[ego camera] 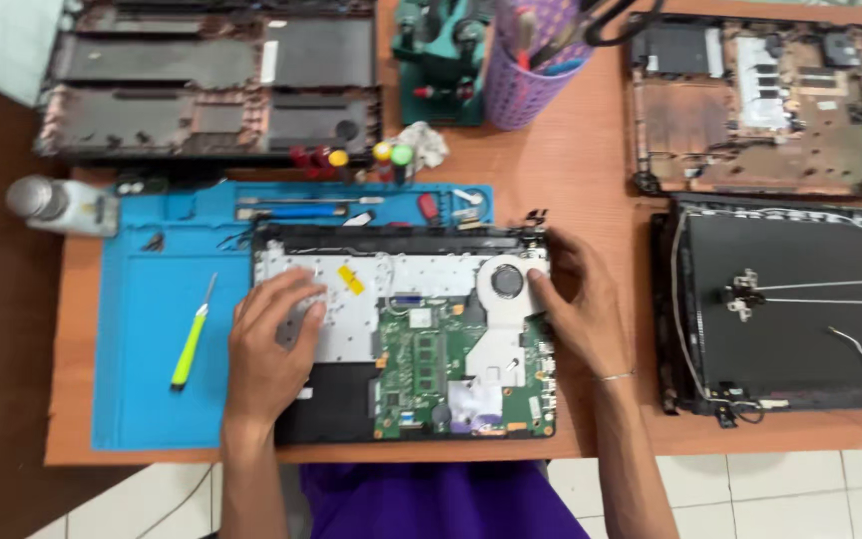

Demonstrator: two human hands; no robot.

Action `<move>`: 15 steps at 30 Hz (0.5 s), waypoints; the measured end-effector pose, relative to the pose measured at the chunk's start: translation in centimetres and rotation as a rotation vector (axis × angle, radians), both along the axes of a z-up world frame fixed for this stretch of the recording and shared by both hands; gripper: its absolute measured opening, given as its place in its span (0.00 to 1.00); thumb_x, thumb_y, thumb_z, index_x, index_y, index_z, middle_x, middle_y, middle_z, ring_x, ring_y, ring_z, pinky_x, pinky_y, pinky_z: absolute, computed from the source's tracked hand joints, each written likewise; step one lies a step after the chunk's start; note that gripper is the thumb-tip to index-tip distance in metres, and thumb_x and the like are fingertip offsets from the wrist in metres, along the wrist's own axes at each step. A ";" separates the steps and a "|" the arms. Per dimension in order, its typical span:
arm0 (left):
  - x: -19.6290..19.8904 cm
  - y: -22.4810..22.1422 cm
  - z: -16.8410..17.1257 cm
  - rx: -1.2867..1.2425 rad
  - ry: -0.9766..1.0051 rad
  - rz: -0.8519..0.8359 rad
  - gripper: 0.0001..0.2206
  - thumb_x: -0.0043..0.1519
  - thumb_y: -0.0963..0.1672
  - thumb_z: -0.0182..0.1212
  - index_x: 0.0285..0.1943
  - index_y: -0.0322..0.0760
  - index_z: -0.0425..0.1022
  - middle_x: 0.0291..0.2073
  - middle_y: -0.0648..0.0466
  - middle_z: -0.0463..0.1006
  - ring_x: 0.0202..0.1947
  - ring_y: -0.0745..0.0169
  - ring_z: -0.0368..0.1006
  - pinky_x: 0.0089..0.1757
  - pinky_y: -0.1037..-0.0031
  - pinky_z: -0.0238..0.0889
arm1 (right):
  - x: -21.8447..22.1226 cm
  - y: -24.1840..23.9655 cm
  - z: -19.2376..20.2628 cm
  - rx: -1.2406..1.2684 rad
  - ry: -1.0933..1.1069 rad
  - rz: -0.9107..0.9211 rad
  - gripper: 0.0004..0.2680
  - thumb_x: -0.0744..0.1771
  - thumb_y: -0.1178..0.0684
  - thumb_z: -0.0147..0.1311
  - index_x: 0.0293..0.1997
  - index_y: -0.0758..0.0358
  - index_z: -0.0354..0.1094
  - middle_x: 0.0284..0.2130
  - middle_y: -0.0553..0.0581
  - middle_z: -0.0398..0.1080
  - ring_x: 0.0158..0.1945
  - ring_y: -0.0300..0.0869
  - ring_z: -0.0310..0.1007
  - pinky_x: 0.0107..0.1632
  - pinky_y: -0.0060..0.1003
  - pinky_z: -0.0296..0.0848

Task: The person disassembles and reassembles laptop components on a repair bench. They remove a laptop chassis, handle an internal fan and motherboard, and connect internal cables using their hands.

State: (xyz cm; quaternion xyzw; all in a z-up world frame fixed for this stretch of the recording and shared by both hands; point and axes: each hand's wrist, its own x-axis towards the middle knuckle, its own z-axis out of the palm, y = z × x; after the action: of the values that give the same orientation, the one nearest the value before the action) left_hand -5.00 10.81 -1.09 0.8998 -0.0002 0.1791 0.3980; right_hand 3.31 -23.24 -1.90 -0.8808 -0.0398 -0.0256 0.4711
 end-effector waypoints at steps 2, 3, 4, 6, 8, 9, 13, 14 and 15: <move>0.1 0.5 -0.3 -0.057 -0.023 0.036 0.10 0.63 0.41 0.63 0.52 0.36 0.80 0.60 0.48 0.77 0.62 0.46 0.71 0.59 0.62 0.63 | 0.1 0.3 -0.6 0.038 0.028 -0.031 0.21 0.65 0.58 0.62 0.65 0.67 0.64 0.55 0.63 0.73 0.58 0.46 0.74 0.61 0.39 0.72; 0.0 0.7 -0.4 -0.090 -0.016 0.057 0.10 0.63 0.41 0.63 0.52 0.35 0.79 0.61 0.48 0.76 0.63 0.46 0.70 0.60 0.62 0.63 | -0.1 0.4 -0.9 0.057 0.046 -0.050 0.21 0.65 0.58 0.62 0.65 0.68 0.64 0.55 0.62 0.74 0.57 0.45 0.74 0.61 0.39 0.73; -0.1 1.0 -0.4 -0.122 -0.008 0.078 0.10 0.63 0.41 0.62 0.53 0.35 0.79 0.63 0.47 0.74 0.64 0.45 0.70 0.60 0.61 0.63 | 0.0 0.4 -1.3 0.127 0.015 -0.023 0.21 0.65 0.60 0.61 0.66 0.69 0.62 0.57 0.63 0.71 0.60 0.46 0.72 0.63 0.39 0.71; -0.6 1.4 -0.5 -0.142 0.003 0.105 0.11 0.64 0.40 0.61 0.54 0.34 0.78 0.65 0.45 0.73 0.66 0.45 0.69 0.62 0.60 0.62 | -0.2 0.5 -2.0 0.268 -0.040 0.028 0.22 0.66 0.63 0.58 0.68 0.72 0.58 0.62 0.65 0.67 0.66 0.46 0.68 0.67 0.40 0.68; -0.6 1.7 -0.6 -0.120 -0.009 0.111 0.11 0.64 0.40 0.61 0.55 0.34 0.78 0.65 0.44 0.73 0.67 0.44 0.68 0.62 0.59 0.62 | -0.1 0.6 -2.4 0.323 -0.020 0.043 0.22 0.66 0.64 0.57 0.69 0.73 0.56 0.64 0.65 0.64 0.68 0.47 0.65 0.70 0.41 0.65; -0.7 1.8 -0.8 -0.134 -0.001 0.120 0.12 0.64 0.40 0.61 0.57 0.33 0.77 0.66 0.43 0.72 0.67 0.43 0.67 0.63 0.59 0.60 | -0.4 0.6 -2.6 0.349 0.000 0.046 0.23 0.66 0.65 0.56 0.69 0.73 0.55 0.65 0.66 0.63 0.70 0.48 0.64 0.71 0.41 0.64; -0.7 2.3 -1.8 -0.359 0.033 0.113 0.16 0.65 0.39 0.58 0.63 0.29 0.71 0.70 0.39 0.65 0.71 0.45 0.62 0.66 0.61 0.57 | -0.4 0.7 -3.2 0.500 0.011 0.077 0.25 0.66 0.66 0.55 0.71 0.72 0.51 0.69 0.68 0.58 0.75 0.50 0.56 0.76 0.44 0.55; -0.7 2.4 -2.1 -0.459 0.044 0.101 0.17 0.66 0.40 0.57 0.64 0.29 0.69 0.72 0.38 0.62 0.72 0.46 0.61 0.67 0.62 0.57 | -0.6 0.7 -3.1 0.536 0.027 0.079 0.25 0.66 0.66 0.55 0.72 0.72 0.51 0.70 0.68 0.57 0.75 0.50 0.55 0.76 0.44 0.54; -0.5 2.5 -2.4 -0.526 0.048 0.083 0.17 0.66 0.40 0.57 0.65 0.28 0.69 0.72 0.38 0.62 0.73 0.47 0.61 0.67 0.62 0.56 | -0.7 0.7 -3.0 0.568 0.039 0.081 0.25 0.66 0.66 0.55 0.72 0.71 0.50 0.71 0.68 0.56 0.76 0.50 0.53 0.77 0.44 0.53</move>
State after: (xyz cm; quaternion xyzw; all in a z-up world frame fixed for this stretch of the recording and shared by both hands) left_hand -5.50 13.35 -3.52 0.7686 0.0930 0.1677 0.6103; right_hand 2.65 -22.53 -4.91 -0.7116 -0.0575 0.0000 0.7003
